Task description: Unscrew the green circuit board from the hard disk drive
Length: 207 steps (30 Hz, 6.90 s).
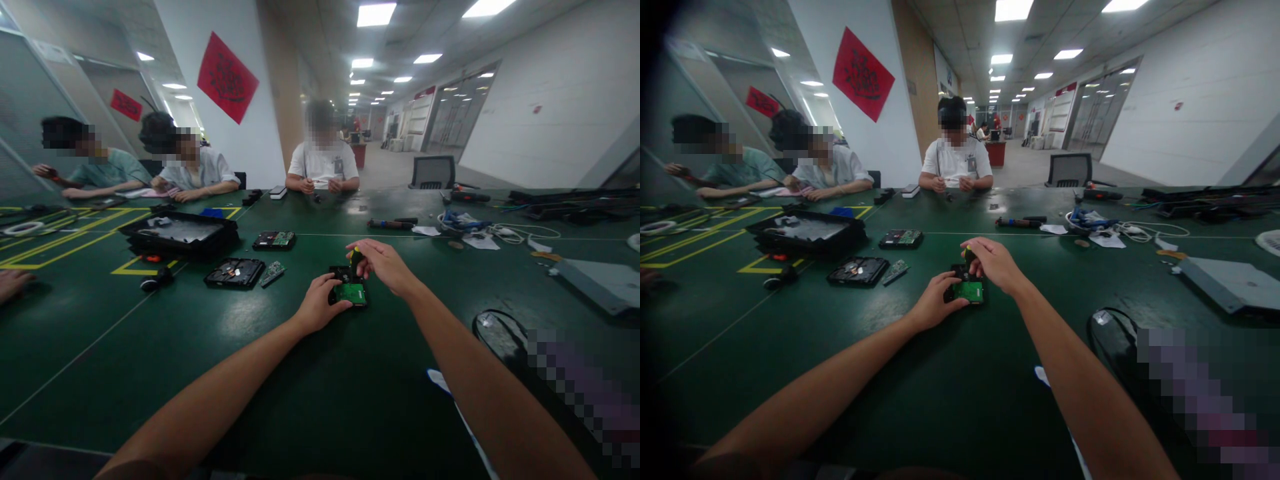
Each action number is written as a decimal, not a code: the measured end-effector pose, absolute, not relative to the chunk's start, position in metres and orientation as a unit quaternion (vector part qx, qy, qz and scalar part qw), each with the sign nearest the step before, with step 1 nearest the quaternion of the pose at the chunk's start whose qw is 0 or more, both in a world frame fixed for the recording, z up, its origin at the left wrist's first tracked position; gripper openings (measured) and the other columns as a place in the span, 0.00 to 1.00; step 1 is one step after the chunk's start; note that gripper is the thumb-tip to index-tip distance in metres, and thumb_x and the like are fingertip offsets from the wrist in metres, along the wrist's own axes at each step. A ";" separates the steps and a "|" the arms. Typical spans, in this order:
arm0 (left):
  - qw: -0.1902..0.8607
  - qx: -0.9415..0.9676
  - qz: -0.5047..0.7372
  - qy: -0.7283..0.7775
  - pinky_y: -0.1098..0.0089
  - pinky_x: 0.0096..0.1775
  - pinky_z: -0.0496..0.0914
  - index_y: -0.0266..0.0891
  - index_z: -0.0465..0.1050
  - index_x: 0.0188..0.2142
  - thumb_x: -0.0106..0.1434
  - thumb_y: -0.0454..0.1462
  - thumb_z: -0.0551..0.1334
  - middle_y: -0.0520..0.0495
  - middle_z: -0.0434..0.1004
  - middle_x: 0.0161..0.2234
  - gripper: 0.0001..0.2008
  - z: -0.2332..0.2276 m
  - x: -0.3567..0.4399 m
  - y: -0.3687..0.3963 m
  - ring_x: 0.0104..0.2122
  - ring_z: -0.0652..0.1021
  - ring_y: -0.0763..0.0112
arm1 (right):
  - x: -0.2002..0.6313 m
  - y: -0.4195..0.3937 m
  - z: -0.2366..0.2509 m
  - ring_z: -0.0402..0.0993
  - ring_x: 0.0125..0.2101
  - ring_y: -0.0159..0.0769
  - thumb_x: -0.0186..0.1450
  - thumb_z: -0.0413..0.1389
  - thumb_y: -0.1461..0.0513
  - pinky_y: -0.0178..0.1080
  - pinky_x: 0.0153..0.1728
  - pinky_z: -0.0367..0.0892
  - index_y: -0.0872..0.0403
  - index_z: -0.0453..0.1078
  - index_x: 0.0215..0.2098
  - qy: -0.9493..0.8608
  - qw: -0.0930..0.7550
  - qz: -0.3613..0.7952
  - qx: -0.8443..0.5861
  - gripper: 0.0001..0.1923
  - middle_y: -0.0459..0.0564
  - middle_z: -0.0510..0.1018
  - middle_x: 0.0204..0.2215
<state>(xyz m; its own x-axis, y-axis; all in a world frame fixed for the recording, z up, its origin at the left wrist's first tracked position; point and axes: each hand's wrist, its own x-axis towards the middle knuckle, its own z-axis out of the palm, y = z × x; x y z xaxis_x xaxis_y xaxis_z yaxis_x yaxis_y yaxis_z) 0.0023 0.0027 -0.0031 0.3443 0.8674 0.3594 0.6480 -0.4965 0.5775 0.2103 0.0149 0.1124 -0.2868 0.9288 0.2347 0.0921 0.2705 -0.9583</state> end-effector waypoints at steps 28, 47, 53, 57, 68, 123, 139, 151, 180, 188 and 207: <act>0.189 0.794 0.329 0.476 0.50 0.65 0.64 0.42 0.72 0.60 0.61 0.49 0.72 0.38 0.67 0.65 0.31 0.001 0.002 0.000 0.65 0.67 0.48 | 0.216 0.017 0.111 0.71 0.23 0.30 0.65 0.63 0.51 0.33 0.22 0.63 0.52 0.71 0.35 -0.689 0.464 0.347 -0.434 0.14 0.45 0.77 0.30; 0.171 0.786 0.322 0.499 0.51 0.65 0.63 0.38 0.71 0.60 0.58 0.53 0.72 0.35 0.63 0.65 0.36 0.003 0.001 0.000 0.65 0.66 0.47 | 0.215 0.015 0.114 0.70 0.23 0.30 0.68 0.59 0.49 0.32 0.21 0.62 0.53 0.77 0.39 -0.704 0.438 0.372 -0.418 0.16 0.45 0.75 0.25; 0.127 0.784 0.303 0.527 0.46 0.64 0.62 0.41 0.75 0.56 0.56 0.57 0.72 0.35 0.69 0.62 0.35 0.003 0.002 0.002 0.64 0.66 0.43 | 0.215 0.015 0.114 0.73 0.21 0.29 0.67 0.60 0.52 0.31 0.16 0.60 0.53 0.73 0.41 -0.680 0.430 0.424 -0.416 0.13 0.50 0.82 0.36; 0.125 0.787 0.304 0.522 0.47 0.64 0.61 0.41 0.75 0.57 0.56 0.57 0.72 0.36 0.70 0.61 0.35 0.000 0.002 0.004 0.64 0.66 0.44 | 0.214 0.015 0.114 0.75 0.23 0.28 0.70 0.56 0.51 0.32 0.20 0.66 0.53 0.75 0.44 -0.671 0.437 0.448 -0.397 0.15 0.53 0.81 0.42; 0.163 0.791 0.308 0.504 0.49 0.63 0.64 0.41 0.72 0.60 0.58 0.56 0.71 0.37 0.71 0.61 0.36 0.001 0.000 0.003 0.63 0.68 0.46 | 0.216 0.015 0.113 0.70 0.23 0.30 0.65 0.62 0.50 0.32 0.20 0.62 0.53 0.74 0.36 -0.695 0.422 0.396 -0.427 0.14 0.46 0.78 0.27; 0.169 0.786 0.314 0.505 0.49 0.62 0.66 0.42 0.73 0.59 0.58 0.55 0.72 0.37 0.71 0.61 0.34 0.004 0.000 0.000 0.62 0.70 0.45 | 0.218 0.017 0.113 0.69 0.22 0.28 0.67 0.59 0.53 0.34 0.20 0.60 0.52 0.76 0.38 -0.698 0.414 0.414 -0.412 0.11 0.51 0.83 0.38; 0.166 0.789 0.312 0.502 0.50 0.62 0.65 0.41 0.72 0.59 0.58 0.55 0.72 0.37 0.71 0.61 0.35 0.001 -0.001 0.001 0.62 0.69 0.45 | 0.215 0.015 0.115 0.71 0.25 0.30 0.67 0.60 0.54 0.33 0.23 0.63 0.52 0.75 0.40 -0.689 0.437 0.414 -0.404 0.10 0.47 0.78 0.31; 0.171 0.787 0.302 0.509 0.51 0.62 0.65 0.41 0.72 0.60 0.58 0.56 0.72 0.37 0.70 0.61 0.36 0.001 -0.001 0.002 0.61 0.70 0.47 | 0.212 0.016 0.114 0.73 0.24 0.29 0.71 0.55 0.53 0.33 0.22 0.66 0.53 0.74 0.41 -0.665 0.429 0.457 -0.404 0.12 0.52 0.81 0.39; 0.166 0.789 0.307 0.506 0.50 0.62 0.65 0.41 0.72 0.60 0.57 0.56 0.71 0.36 0.70 0.62 0.37 -0.003 -0.002 0.004 0.62 0.69 0.47 | 0.214 0.014 0.115 0.68 0.23 0.28 0.69 0.58 0.50 0.34 0.20 0.58 0.53 0.77 0.41 -0.695 0.421 0.412 -0.412 0.16 0.51 0.82 0.40; 0.168 0.788 0.305 0.508 0.50 0.62 0.65 0.41 0.72 0.60 0.58 0.56 0.71 0.36 0.71 0.61 0.36 0.000 -0.001 0.002 0.62 0.69 0.47 | 0.213 0.013 0.115 0.67 0.22 0.28 0.68 0.58 0.48 0.33 0.20 0.58 0.53 0.76 0.39 -0.694 0.422 0.410 -0.415 0.17 0.50 0.81 0.37; 0.169 0.786 0.308 0.508 0.51 0.63 0.65 0.40 0.72 0.59 0.58 0.55 0.72 0.37 0.70 0.61 0.35 0.002 0.000 0.001 0.62 0.69 0.47 | 0.215 0.017 0.112 0.70 0.25 0.30 0.69 0.57 0.52 0.34 0.22 0.61 0.53 0.77 0.42 -0.698 0.431 0.401 -0.408 0.14 0.51 0.81 0.37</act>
